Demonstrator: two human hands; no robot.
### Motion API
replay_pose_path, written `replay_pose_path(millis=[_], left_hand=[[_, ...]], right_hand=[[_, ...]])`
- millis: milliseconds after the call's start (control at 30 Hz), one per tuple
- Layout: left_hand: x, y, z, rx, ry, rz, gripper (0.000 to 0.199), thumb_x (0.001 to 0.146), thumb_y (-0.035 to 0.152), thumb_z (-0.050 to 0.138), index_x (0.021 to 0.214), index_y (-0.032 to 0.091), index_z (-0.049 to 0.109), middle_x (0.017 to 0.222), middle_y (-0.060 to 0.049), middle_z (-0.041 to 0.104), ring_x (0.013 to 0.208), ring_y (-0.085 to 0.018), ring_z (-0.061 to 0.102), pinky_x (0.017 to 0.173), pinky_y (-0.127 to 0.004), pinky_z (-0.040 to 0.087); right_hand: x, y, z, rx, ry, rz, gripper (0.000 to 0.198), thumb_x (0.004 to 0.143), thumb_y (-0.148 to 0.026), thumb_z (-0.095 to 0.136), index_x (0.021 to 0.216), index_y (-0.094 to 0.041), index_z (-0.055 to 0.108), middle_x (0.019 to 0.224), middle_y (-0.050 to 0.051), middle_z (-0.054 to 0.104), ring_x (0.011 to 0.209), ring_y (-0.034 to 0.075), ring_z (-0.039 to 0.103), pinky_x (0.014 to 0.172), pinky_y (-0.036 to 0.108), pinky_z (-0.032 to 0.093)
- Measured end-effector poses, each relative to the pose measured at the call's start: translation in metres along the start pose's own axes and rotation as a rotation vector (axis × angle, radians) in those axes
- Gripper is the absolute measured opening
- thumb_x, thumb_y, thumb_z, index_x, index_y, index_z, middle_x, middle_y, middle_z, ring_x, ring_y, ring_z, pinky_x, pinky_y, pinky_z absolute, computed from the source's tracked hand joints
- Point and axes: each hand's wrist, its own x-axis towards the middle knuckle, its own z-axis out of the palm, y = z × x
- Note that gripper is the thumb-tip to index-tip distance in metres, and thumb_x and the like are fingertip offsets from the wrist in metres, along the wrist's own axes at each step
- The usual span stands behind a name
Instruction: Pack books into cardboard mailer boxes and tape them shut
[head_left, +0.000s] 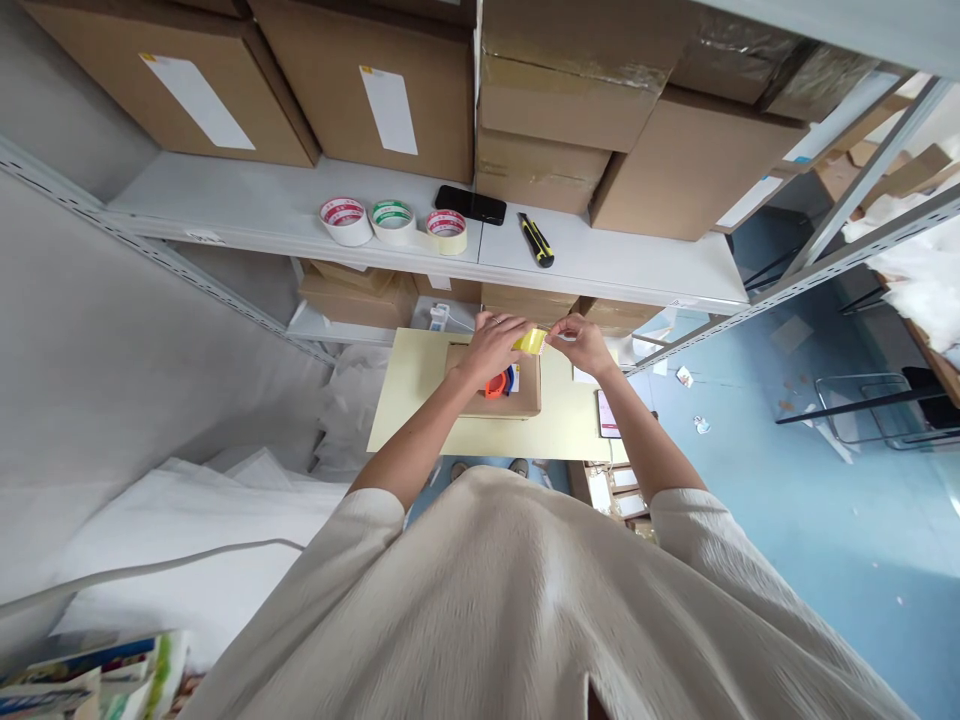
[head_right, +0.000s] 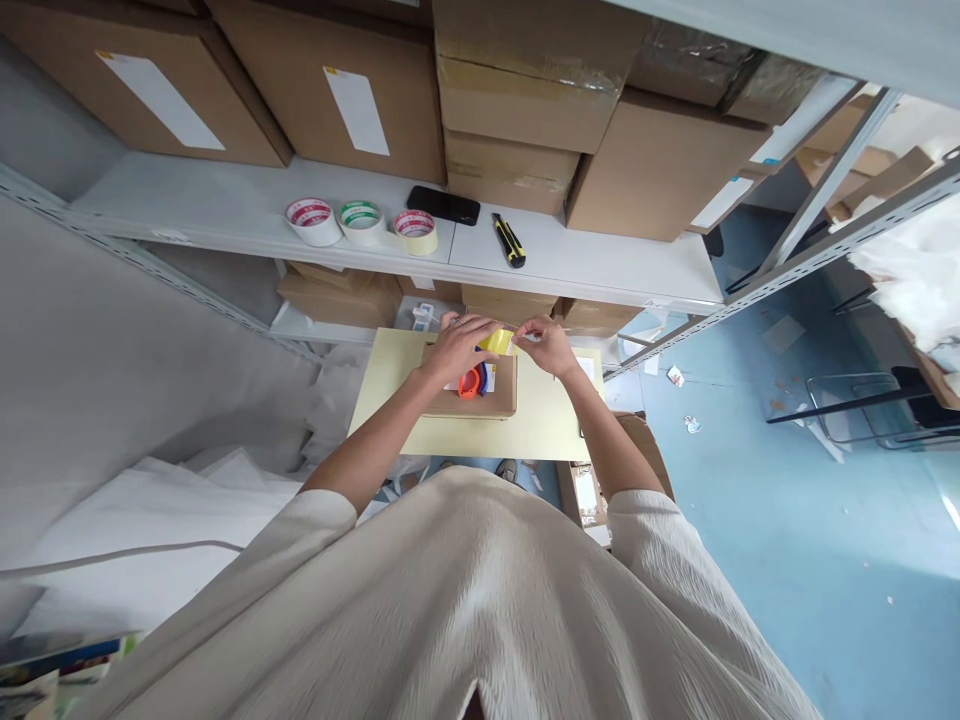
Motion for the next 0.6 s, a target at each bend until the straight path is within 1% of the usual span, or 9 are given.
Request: replay_pose_path(millis=[200,367,500,600], left_hand=[[0.001,0.005,0.001,-0.008,-0.008,-0.039,0.049,0.1,0.027,0.079,0.149,0.035,0.077,0.157,-0.01,0.078,0.149,-0.038,0.064,0.127,-0.057,0.033],[0.002,0.008,0.002,-0.003,-0.021,-0.05,0.049,0.1,0.026,0.08,0.148,0.034,0.077,0.156,-0.011,0.079,0.147,-0.038,0.065,0.124,-0.056,0.034],[0.007,0.012,0.002,0.016,-0.018,-0.054,0.047,0.1,0.025,0.079,0.146,0.033,0.078,0.153,-0.012,0.08,0.144,-0.039,0.066,0.121,-0.056,0.036],[0.01,0.016,0.0,0.025,-0.006,-0.061,0.046,0.1,0.023,0.077,0.145,0.033,0.079,0.15,-0.011,0.081,0.142,-0.04,0.066,0.121,-0.057,0.036]], right_hand=[[-0.006,0.0,0.008,-0.04,0.029,-0.018,0.039,0.096,-0.064,0.085,0.089,-0.027,0.075,0.106,0.007,0.072,0.095,0.025,0.07,0.098,0.047,0.065],[-0.009,0.002,0.011,-0.059,0.037,-0.048,0.034,0.101,-0.059,0.08,0.092,-0.027,0.072,0.105,0.007,0.072,0.095,0.026,0.071,0.099,0.049,0.066],[-0.01,0.002,0.014,-0.096,0.093,-0.055,0.03,0.103,-0.055,0.077,0.094,-0.027,0.069,0.104,0.008,0.073,0.095,0.027,0.072,0.097,0.049,0.066],[-0.01,0.001,0.017,-0.105,0.128,-0.049,0.03,0.104,-0.056,0.074,0.095,-0.028,0.067,0.102,0.008,0.075,0.096,0.028,0.073,0.095,0.049,0.066]])
